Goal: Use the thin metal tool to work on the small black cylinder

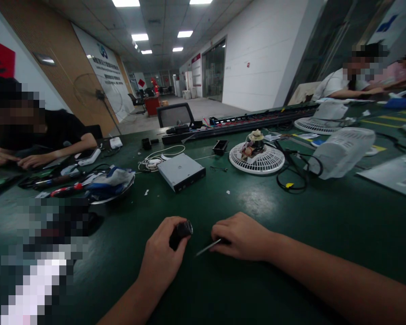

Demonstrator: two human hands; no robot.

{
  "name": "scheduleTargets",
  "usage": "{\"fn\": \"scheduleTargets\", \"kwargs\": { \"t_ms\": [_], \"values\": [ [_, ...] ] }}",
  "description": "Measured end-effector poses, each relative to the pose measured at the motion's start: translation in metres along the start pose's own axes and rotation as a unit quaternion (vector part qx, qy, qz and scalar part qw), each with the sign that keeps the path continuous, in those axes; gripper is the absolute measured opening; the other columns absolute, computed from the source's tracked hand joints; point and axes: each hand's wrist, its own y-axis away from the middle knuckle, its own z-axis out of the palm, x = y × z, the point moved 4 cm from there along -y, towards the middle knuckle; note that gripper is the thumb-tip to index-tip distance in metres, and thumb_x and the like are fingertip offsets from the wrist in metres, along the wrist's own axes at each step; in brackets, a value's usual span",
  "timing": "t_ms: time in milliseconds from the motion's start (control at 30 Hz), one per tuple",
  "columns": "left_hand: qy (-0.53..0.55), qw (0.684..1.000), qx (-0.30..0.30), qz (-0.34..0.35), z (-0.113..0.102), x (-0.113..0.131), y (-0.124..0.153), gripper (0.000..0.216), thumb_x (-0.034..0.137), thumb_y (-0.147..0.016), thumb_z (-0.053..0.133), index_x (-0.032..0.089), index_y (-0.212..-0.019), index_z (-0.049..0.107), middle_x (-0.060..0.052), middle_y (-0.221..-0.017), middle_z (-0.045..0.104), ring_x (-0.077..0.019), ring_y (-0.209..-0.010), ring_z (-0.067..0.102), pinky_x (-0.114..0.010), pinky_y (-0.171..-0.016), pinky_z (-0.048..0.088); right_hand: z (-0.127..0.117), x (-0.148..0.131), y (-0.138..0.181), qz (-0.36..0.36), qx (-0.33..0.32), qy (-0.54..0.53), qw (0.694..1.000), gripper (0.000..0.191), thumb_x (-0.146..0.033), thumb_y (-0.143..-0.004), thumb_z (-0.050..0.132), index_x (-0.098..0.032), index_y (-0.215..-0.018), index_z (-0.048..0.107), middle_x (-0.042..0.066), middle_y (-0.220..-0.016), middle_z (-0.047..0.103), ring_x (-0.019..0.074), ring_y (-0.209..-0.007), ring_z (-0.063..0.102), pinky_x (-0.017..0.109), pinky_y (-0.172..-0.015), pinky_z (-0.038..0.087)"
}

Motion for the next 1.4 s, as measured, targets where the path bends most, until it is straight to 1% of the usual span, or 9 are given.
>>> {"fn": "scheduleTargets", "kwargs": {
  "t_ms": [133, 233, 367, 600, 700, 833, 1000, 1167, 1400],
  "values": [
    [0.008, 1.0, -0.013, 0.011, 0.001, 0.002, 0.0, 0.03, 0.01, -0.081, 0.064, 0.023, -0.108, 0.061, -0.003, -0.098, 0.07, -0.0219, -0.087, 0.07, -0.04, -0.078, 0.06, -0.003, 0.004, -0.002, 0.049, 0.085, -0.09, 0.991, 0.011, -0.025, -0.095, 0.06, -0.02, -0.103, 0.066, 0.002, -0.092, 0.068, 0.0128, -0.073, 0.062, 0.025, -0.063, 0.043],
    [0.014, 0.999, -0.033, 0.02, 0.001, 0.002, 0.001, 0.032, 0.01, -0.08, 0.066, 0.023, -0.109, 0.061, -0.004, -0.101, 0.07, -0.0222, -0.091, 0.07, -0.041, -0.08, 0.06, -0.002, 0.008, 0.0, 0.063, 0.117, -0.18, 0.975, 0.02, -0.018, -0.09, 0.065, -0.02, -0.109, 0.065, 0.002, -0.097, 0.07, 0.0118, -0.073, 0.063, 0.024, -0.065, 0.047],
    [0.03, 0.996, -0.058, 0.055, 0.003, 0.006, 0.003, 0.034, 0.008, -0.081, 0.065, 0.023, -0.112, 0.061, -0.004, -0.103, 0.07, -0.0211, -0.093, 0.069, -0.039, -0.082, 0.059, -0.001, 0.002, 0.0, 0.048, 0.149, -0.233, 0.96, 0.018, -0.024, -0.082, 0.077, -0.019, -0.099, 0.071, 0.001, -0.087, 0.07, 0.0114, -0.067, 0.062, 0.023, -0.061, 0.046],
    [0.051, 0.987, -0.072, 0.135, 0.005, 0.016, 0.005, 0.029, 0.012, -0.083, 0.066, 0.021, -0.11, 0.061, -0.007, -0.1, 0.072, -0.0209, -0.09, 0.07, -0.035, -0.078, 0.06, 0.004, -0.014, -0.005, 0.124, 0.138, -0.329, 0.926, 0.014, -0.018, -0.082, 0.074, -0.02, -0.095, 0.073, -0.001, -0.082, 0.068, 0.012, -0.069, 0.061, 0.024, -0.061, 0.044],
    [0.052, 0.99, -0.073, 0.109, 0.005, 0.013, 0.004, 0.028, 0.012, -0.082, 0.066, 0.021, -0.108, 0.061, -0.006, -0.099, 0.071, -0.0204, -0.087, 0.07, -0.034, -0.077, 0.06, 0.007, -0.011, -0.007, 0.137, 0.133, -0.381, 0.905, 0.005, -0.022, -0.078, 0.079, -0.022, -0.082, 0.076, -0.001, -0.077, 0.065, 0.0123, -0.069, 0.06, 0.024, -0.061, 0.044],
    [0.073, 0.991, -0.075, 0.083, 0.005, 0.011, 0.003, 0.021, 0.009, -0.081, 0.065, 0.022, -0.097, 0.06, -0.005, -0.098, 0.07, -0.0206, -0.091, 0.07, -0.035, -0.079, 0.059, 0.012, -0.004, -0.007, 0.192, 0.117, -0.455, 0.862, 0.023, -0.016, -0.067, 0.086, -0.022, -0.087, 0.078, -0.001, -0.081, 0.069, 0.0129, -0.07, 0.06, 0.025, -0.063, 0.046],
    [0.087, 0.99, -0.072, 0.087, 0.004, 0.013, 0.004, 0.016, 0.01, -0.084, 0.065, 0.021, -0.092, 0.058, -0.006, -0.097, 0.069, -0.0207, -0.093, 0.069, -0.035, -0.079, 0.058, 0.01, -0.004, -0.007, 0.168, 0.107, -0.442, 0.875, 0.023, -0.012, -0.078, 0.075, -0.025, -0.097, 0.078, 0.0, -0.085, 0.069, 0.0135, -0.076, 0.063, 0.027, -0.068, 0.047],
    [0.09, 0.989, -0.063, 0.099, 0.003, 0.015, 0.004, 0.016, 0.009, -0.082, 0.066, 0.021, -0.089, 0.057, -0.005, -0.1, 0.069, -0.0193, -0.091, 0.069, -0.032, -0.077, 0.058, 0.01, -0.004, -0.006, 0.145, 0.13, -0.404, 0.894, 0.01, -0.018, -0.076, 0.08, -0.023, -0.085, 0.079, 0.0, -0.081, 0.066, 0.0133, -0.074, 0.062, 0.026, -0.066, 0.046],
    [0.113, 0.982, -0.07, 0.135, 0.003, 0.018, 0.006, 0.018, 0.008, -0.083, 0.067, 0.02, -0.086, 0.055, -0.005, -0.098, 0.07, -0.0183, -0.092, 0.069, -0.031, -0.077, 0.057, 0.016, -0.002, -0.004, 0.2, 0.129, -0.453, 0.859, 0.011, -0.015, -0.075, 0.078, -0.019, -0.085, 0.075, 0.0, -0.077, 0.071, 0.0134, -0.069, 0.063, 0.026, -0.063, 0.047]
  ]
}}
